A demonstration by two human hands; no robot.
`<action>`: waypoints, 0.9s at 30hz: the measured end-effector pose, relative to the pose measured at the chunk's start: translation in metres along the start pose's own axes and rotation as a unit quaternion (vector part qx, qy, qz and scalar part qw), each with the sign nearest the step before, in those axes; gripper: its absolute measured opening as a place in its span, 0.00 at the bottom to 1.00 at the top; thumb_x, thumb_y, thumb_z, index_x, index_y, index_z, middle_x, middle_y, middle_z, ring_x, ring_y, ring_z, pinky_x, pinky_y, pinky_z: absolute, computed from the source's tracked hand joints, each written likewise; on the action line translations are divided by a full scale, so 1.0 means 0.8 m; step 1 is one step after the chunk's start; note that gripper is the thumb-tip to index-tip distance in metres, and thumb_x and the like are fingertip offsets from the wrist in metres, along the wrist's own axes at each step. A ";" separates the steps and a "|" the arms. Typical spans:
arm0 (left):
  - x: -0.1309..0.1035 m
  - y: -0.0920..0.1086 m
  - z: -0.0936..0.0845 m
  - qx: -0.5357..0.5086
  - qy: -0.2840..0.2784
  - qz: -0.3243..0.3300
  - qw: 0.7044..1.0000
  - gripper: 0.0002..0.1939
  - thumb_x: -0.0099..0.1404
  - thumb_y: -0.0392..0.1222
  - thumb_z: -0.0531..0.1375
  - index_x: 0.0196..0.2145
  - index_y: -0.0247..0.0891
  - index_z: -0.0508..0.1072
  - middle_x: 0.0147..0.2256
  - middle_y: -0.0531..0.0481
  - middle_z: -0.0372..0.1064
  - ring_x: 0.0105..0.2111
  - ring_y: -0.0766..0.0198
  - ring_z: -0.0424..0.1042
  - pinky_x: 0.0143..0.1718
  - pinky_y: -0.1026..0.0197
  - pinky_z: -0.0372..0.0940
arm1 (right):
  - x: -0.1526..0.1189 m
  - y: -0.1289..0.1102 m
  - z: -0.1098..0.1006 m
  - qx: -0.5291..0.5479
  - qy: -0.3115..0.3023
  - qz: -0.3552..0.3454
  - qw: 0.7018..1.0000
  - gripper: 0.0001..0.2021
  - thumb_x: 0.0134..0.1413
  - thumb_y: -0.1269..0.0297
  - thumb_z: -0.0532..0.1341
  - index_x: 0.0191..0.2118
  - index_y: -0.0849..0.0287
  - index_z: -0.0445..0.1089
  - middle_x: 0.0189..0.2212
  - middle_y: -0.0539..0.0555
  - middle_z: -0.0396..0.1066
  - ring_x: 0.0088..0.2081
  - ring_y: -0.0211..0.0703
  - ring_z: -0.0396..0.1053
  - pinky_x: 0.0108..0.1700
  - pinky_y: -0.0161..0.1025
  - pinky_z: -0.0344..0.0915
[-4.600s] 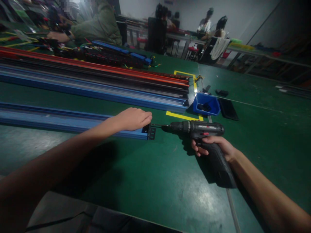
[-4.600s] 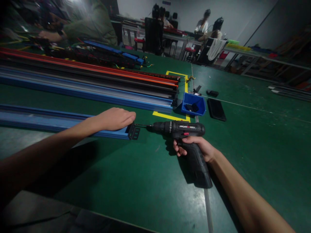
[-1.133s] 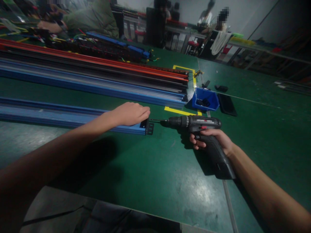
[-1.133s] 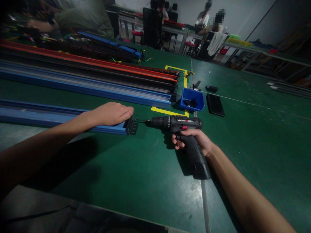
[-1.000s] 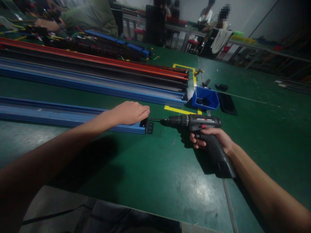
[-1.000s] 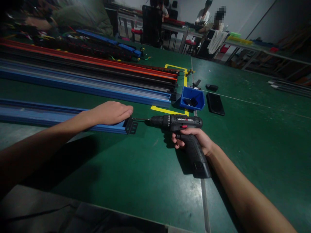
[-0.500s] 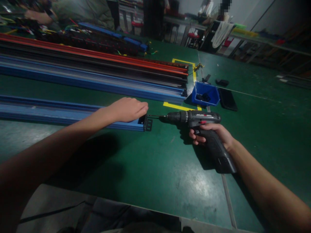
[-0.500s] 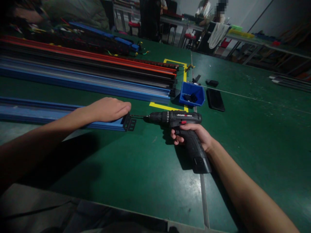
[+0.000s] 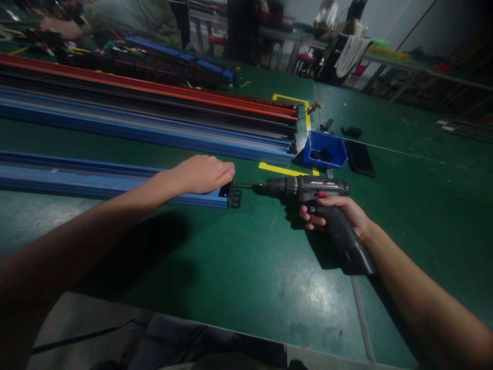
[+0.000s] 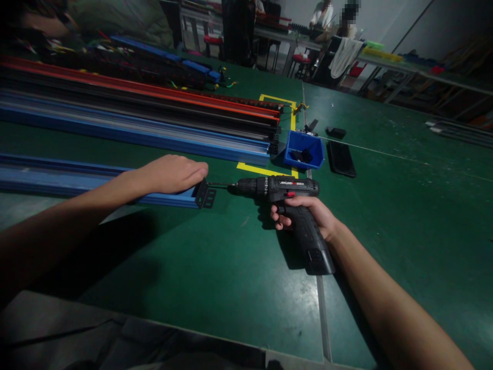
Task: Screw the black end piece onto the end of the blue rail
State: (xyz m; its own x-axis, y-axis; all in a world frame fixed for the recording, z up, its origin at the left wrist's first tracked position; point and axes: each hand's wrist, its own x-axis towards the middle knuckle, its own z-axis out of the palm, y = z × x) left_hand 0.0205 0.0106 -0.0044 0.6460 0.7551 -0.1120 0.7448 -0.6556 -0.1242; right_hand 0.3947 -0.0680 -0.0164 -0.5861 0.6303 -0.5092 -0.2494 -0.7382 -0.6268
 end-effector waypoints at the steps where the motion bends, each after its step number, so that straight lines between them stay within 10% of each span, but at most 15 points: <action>1: 0.000 0.000 0.000 0.002 -0.002 -0.001 1.000 0.25 0.78 0.51 0.40 0.46 0.40 0.74 0.36 0.43 0.80 0.35 0.51 0.79 0.32 0.57 0.62 | 0.000 0.000 0.000 -0.002 0.001 -0.002 1.000 0.12 0.57 0.66 0.66 0.43 0.70 0.78 0.36 0.60 0.78 0.26 0.35 0.68 0.42 0.40 0.75; 27: 0.001 -0.001 -0.001 -0.005 -0.011 -0.006 1.000 0.26 0.78 0.52 0.40 0.48 0.40 0.75 0.38 0.43 0.81 0.37 0.51 0.80 0.36 0.56 0.66 | -0.001 -0.002 0.001 0.009 -0.001 0.018 1.000 0.12 0.59 0.66 0.65 0.43 0.72 0.77 0.35 0.61 0.77 0.26 0.36 0.69 0.43 0.41 0.75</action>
State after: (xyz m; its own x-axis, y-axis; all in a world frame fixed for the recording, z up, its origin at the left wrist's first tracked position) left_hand 0.0206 0.0115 -0.0034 0.6334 0.7624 -0.1328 0.7541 -0.6466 -0.1150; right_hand 0.3949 -0.0673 -0.0148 -0.5960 0.6031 -0.5302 -0.2422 -0.7645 -0.5974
